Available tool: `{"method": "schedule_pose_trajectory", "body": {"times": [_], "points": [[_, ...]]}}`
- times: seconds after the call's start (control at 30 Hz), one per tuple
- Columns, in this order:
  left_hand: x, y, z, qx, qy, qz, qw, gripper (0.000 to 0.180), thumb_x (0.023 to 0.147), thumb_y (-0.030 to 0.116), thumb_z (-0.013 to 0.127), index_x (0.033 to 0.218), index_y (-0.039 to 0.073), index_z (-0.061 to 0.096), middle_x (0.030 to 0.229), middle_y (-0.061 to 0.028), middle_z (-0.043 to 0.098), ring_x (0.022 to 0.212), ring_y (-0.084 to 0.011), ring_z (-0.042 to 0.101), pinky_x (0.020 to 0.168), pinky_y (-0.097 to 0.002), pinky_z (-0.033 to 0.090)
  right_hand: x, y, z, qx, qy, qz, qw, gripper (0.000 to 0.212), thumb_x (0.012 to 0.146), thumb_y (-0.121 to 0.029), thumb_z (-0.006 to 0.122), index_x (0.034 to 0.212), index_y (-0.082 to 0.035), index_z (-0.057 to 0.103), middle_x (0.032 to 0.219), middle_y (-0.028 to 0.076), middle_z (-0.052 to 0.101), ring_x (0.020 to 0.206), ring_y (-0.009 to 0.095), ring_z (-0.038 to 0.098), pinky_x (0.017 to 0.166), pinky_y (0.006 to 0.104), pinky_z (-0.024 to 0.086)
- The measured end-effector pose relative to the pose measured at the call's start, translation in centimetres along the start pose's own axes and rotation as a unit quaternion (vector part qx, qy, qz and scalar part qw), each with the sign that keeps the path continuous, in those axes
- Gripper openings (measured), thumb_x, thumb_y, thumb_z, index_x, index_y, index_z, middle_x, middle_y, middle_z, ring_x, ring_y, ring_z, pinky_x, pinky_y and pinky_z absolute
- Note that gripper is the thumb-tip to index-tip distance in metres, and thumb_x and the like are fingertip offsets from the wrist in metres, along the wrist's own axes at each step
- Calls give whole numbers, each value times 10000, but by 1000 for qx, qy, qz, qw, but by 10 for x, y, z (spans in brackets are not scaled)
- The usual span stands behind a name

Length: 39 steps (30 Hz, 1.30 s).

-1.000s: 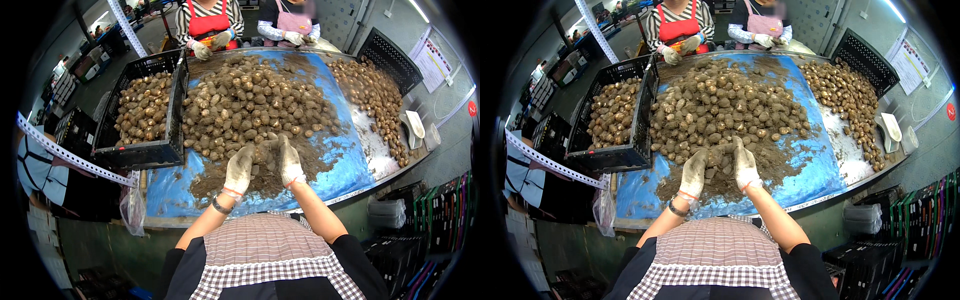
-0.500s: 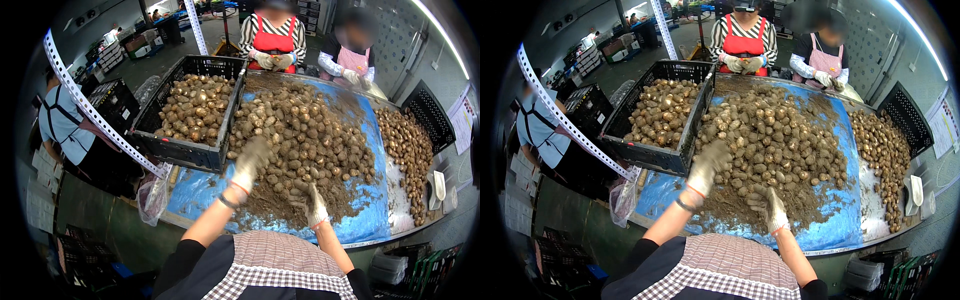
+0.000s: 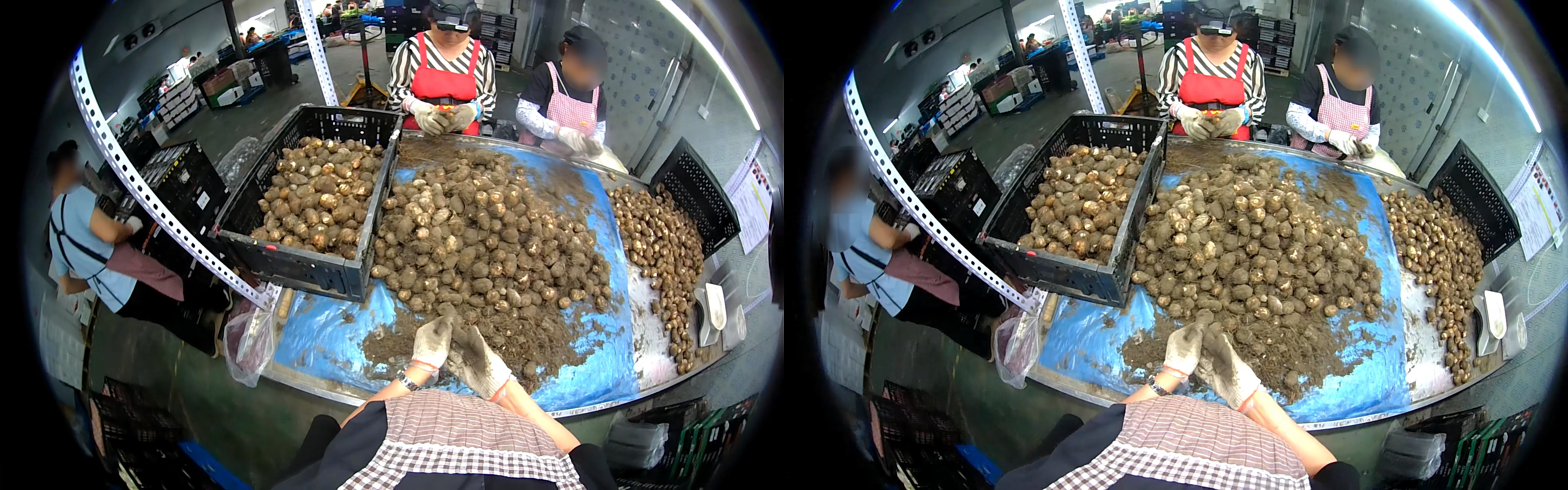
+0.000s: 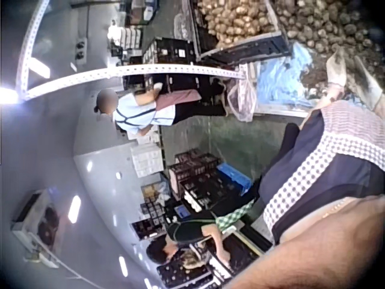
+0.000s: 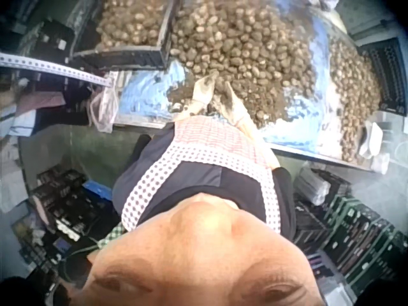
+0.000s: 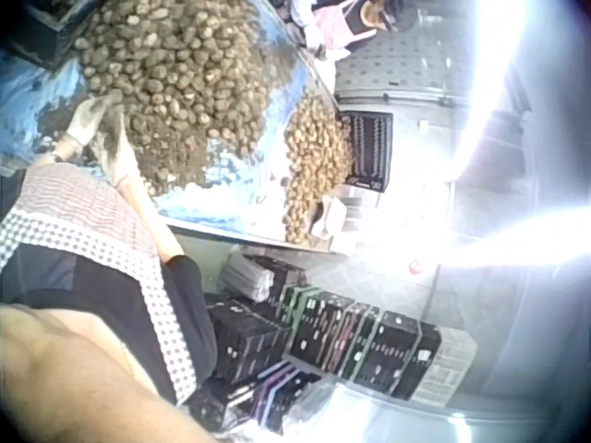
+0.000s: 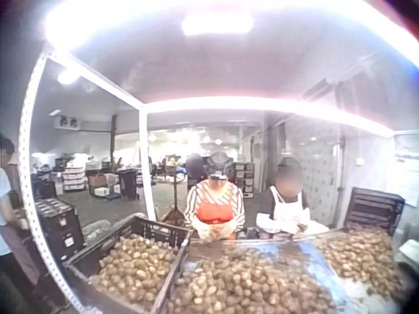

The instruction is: The person sorts taro roots by hand on a blue plastic-covered table, picking individual roots from a central pile and placing them into a black plastic crate on the left.

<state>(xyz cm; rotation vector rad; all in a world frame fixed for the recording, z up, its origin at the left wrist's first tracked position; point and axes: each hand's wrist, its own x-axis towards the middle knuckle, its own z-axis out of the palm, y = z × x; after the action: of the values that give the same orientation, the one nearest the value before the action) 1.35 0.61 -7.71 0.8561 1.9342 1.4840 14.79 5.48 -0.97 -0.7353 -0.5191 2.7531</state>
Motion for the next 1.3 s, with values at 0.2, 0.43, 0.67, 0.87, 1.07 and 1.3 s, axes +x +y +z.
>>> {"method": "schedule_pose_trajectory", "body": {"times": [0.2,0.43,0.67,0.87,1.07,1.3], "points": [[2,25,-18,-57,18,18,998,416,981,356,582,1107,-21,702,949,-233,724,903,-296,719,753,-377,531,-18,-12,39,-104,-98,-8,990,787,1020,-598,371,1578,-73,195,1609,98,279,1430,232,364,1162,396,342],[11,26,-28,-18,39,28,999,359,997,337,600,1064,9,730,783,-89,717,687,-137,609,628,-326,495,-30,-9,26,6,-203,23,979,686,1046,-474,378,1562,-46,233,1593,120,306,1429,232,364,1174,403,312],[45,48,-97,-181,144,2,973,487,956,474,639,1030,-1,716,850,-48,699,777,-150,631,710,-313,512,-81,-49,34,-97,-64,-104,988,595,1053,-343,413,1531,-6,301,1567,151,371,1441,241,366,1213,384,260],[31,67,-103,-329,79,-58,939,239,939,268,699,906,33,668,814,-21,660,665,-123,618,593,-287,509,-92,-87,87,-80,-160,-161,971,734,1049,-549,289,1548,-11,268,1593,162,316,1457,225,342,1191,344,289],[-5,120,-81,-199,-105,10,974,202,917,94,690,1085,-18,694,936,-60,708,745,-74,636,627,-234,521,-83,-100,107,19,-230,-201,952,835,977,-684,341,1584,-125,214,1599,158,301,1440,228,363,1119,347,401],[-19,153,-51,-65,-236,47,968,216,900,174,720,1032,3,711,853,-47,733,701,-108,652,637,-259,520,-59,-102,122,-78,-205,-251,943,876,930,-771,305,1595,-207,217,1612,99,301,1466,222,300,1164,352,252]]}}
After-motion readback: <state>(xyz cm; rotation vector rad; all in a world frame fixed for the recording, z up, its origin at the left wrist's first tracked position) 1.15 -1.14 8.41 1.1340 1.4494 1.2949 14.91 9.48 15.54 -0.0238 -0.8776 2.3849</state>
